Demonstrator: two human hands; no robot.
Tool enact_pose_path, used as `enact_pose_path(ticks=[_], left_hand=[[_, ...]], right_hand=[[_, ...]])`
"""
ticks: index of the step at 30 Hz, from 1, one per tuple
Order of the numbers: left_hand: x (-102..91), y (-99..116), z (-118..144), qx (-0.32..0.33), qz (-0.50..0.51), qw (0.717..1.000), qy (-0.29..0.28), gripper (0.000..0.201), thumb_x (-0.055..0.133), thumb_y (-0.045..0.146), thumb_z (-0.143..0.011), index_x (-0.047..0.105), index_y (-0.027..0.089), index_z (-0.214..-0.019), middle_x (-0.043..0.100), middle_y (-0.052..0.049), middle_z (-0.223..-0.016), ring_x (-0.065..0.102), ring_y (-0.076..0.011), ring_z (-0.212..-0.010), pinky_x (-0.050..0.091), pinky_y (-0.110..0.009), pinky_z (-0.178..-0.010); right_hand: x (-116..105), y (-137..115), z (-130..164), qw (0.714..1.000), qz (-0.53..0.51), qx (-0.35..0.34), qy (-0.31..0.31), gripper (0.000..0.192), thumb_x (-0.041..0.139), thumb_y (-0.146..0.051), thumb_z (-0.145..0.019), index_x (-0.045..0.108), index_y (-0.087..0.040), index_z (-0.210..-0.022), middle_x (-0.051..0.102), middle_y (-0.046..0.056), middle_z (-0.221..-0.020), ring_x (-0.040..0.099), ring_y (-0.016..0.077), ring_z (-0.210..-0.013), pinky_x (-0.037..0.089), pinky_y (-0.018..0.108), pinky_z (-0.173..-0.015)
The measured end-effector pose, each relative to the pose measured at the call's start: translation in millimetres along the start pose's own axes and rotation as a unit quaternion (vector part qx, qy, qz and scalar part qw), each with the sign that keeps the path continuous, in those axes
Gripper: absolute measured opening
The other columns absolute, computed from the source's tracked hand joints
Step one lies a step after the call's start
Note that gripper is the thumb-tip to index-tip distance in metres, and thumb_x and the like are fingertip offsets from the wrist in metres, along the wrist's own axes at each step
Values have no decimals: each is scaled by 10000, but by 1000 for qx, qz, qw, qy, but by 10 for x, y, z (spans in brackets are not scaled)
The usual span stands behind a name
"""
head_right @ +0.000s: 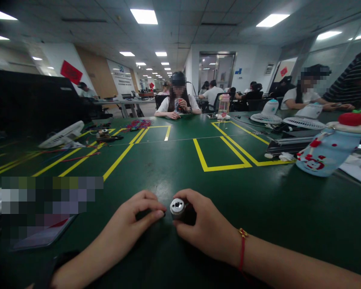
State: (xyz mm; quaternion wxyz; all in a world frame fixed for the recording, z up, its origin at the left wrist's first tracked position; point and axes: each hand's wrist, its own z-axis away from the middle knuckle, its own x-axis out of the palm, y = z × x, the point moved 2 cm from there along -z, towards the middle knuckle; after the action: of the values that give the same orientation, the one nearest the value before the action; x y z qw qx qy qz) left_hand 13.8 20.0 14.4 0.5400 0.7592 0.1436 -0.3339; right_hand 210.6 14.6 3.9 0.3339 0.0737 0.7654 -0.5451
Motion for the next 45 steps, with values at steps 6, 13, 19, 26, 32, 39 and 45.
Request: enact_pose_path(ticks=[6,13,19,26,32,39,45], left_hand=[[155,-89,-47,11,-73,997,-36,145,660,240,-815,740,330,-895,662,12,-916,573,-217,-907,409,-351,-799],[-235,-191,168,-51,14,998,19,230,518,310,-898,670,282,-1070,618,-12,-942,581,-188,-842,441,-288,-721],[-467,-534,416,-183,51,981,43,346,478,495,-890,628,242,-1072,558,36,-674,542,-168,-642,396,-253,-569],[-394,-519,364,-195,54,978,44,359,484,510,-877,614,218,-1041,538,43,-660,530,-164,-626,389,-248,-558],[-414,-455,388,-143,13,989,33,264,500,455,-884,650,240,-917,639,-1,-863,586,-195,-773,431,-266,-669],[-423,-446,372,-136,6,990,32,256,488,435,-893,658,246,-914,663,-9,-880,609,-212,-809,454,-288,-719],[-404,-365,352,-118,13,992,45,217,524,400,-877,684,253,-868,683,0,-847,631,-211,-805,464,-288,-732]], right_hand=[[16,-1,-6,999,30,-12,14,449,631,-256,-736,475,-263,-1157,578,-11,-1067,564,98,-925,475,239,-821],[-737,391,144,976,119,61,173,531,609,-446,-765,449,-224,-1220,567,73,-1146,589,178,-986,496,336,-870],[-1754,1181,631,879,300,257,268,611,548,-583,-744,483,-186,-1204,600,143,-1033,614,220,-804,486,315,-619],[-1359,804,492,829,445,92,325,811,599,-603,-689,390,-152,-1329,395,187,-1349,346,356,-1261,287,497,-1017],[-110,1,-23,971,236,-29,-37,402,544,-554,-794,586,-357,-1142,517,5,-1222,465,183,-1102,392,373,-920],[-550,100,-66,975,214,6,58,270,471,-434,-869,634,-240,-962,603,21,-1043,533,131,-954,415,292,-854],[-1849,592,434,846,423,201,256,375,501,-495,-802,653,-193,-963,630,91,-1040,569,206,-869,409,336,-736]])
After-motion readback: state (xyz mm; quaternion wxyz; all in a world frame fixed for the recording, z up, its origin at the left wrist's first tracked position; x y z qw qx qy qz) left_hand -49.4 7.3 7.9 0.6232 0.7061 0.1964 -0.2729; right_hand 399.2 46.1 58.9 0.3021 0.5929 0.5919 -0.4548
